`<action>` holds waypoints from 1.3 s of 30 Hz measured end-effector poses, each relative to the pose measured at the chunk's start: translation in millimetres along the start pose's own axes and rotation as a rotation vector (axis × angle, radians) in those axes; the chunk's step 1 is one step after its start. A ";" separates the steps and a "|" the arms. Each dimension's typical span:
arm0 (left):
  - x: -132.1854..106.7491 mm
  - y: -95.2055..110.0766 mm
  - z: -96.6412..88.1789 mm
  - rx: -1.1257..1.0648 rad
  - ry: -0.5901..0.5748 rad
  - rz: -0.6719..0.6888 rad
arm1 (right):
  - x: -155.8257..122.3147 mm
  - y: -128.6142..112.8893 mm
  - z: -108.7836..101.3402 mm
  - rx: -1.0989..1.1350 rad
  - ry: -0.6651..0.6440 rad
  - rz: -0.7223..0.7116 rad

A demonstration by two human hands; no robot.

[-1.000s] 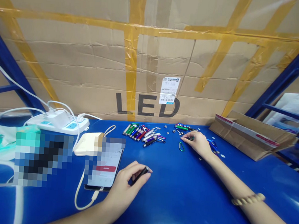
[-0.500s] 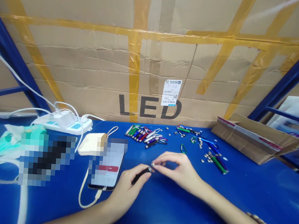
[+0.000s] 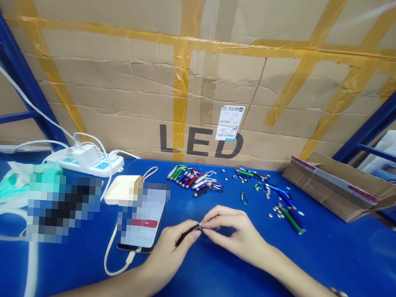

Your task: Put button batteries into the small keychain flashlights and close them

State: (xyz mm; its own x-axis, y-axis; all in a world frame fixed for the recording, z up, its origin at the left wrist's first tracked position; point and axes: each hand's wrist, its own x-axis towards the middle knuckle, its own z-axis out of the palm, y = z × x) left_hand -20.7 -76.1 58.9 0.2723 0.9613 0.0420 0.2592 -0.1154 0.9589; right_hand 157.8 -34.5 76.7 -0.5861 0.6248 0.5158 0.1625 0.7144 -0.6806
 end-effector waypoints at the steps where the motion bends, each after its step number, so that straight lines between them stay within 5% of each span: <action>1: 0.1 -0.1 0.1 0.005 0.002 -0.001 | -0.1 0.0 0.0 0.001 0.001 -0.004; 13: 0.0 0.2 -0.6 0.073 0.006 0.019 | -5.8 3.7 -0.8 -0.042 -0.151 0.078; 29: 0.1 -0.2 -0.3 0.038 -0.011 -0.014 | -6.0 5.6 -3.5 -0.041 -0.150 0.074; 39: -0.3 0.5 0.8 -0.128 0.018 -0.117 | -6.7 49.8 -66.5 -0.852 0.255 0.110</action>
State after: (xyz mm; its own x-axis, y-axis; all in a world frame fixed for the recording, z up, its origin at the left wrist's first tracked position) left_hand -19.9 -76.6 59.1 0.2297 0.9709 -0.0682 0.1680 0.0295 0.9854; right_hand 222.6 17.8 74.0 -0.3548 0.6819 0.6396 0.8010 0.5746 -0.1683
